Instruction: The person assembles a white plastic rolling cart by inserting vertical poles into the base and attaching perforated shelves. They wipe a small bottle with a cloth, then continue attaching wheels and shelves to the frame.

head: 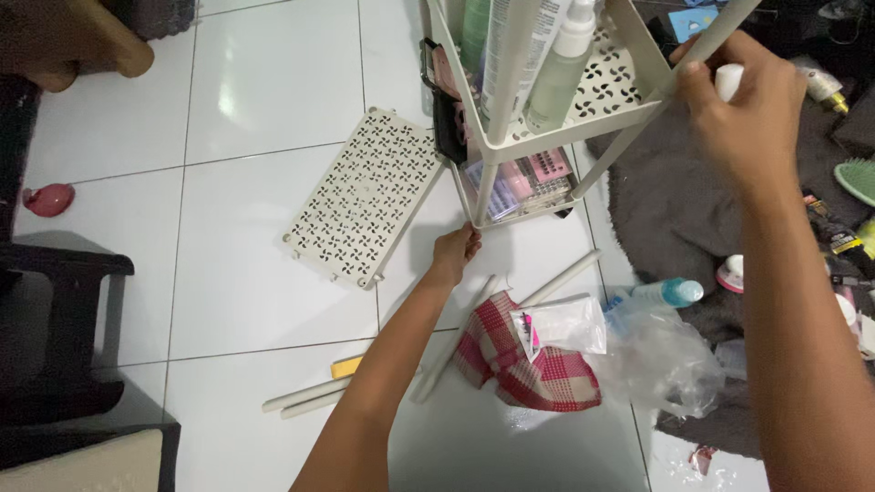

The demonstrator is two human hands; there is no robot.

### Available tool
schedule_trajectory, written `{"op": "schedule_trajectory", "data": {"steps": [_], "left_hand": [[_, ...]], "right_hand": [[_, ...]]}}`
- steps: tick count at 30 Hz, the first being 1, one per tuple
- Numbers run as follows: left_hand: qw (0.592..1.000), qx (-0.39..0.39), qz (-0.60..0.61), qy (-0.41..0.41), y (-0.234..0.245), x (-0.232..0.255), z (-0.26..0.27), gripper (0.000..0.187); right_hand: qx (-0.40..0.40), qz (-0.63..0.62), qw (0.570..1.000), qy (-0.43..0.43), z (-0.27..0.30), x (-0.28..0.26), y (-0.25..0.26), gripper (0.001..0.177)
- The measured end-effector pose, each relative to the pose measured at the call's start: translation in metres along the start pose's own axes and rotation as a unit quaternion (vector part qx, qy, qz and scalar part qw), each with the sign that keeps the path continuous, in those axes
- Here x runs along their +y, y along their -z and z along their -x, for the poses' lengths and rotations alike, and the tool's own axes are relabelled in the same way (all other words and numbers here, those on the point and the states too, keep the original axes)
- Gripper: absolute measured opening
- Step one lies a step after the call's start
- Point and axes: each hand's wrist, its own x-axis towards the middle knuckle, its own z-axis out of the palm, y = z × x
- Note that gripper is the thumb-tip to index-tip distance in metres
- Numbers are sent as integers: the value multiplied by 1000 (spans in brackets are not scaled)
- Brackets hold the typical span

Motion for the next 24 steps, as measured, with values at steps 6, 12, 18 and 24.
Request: {"op": "schedule_trajectory", "data": {"steps": [6,12,18,24], "left_hand": [[998,-8,-69,-3,5,5,-3,34],[997,-14,-75,12,5,11,-2,38],[997,-22,-73,14,4,12,0,38],[996,-41,-83,18,9,15,4,42]], "right_hand": [[21,11,998,50,6,6,-4,14],[27,62,994,81,10,25,-6,15],[72,68,988,117,15,40,-6,18],[3,-167,933,-320,70,29,-7,25]]}}
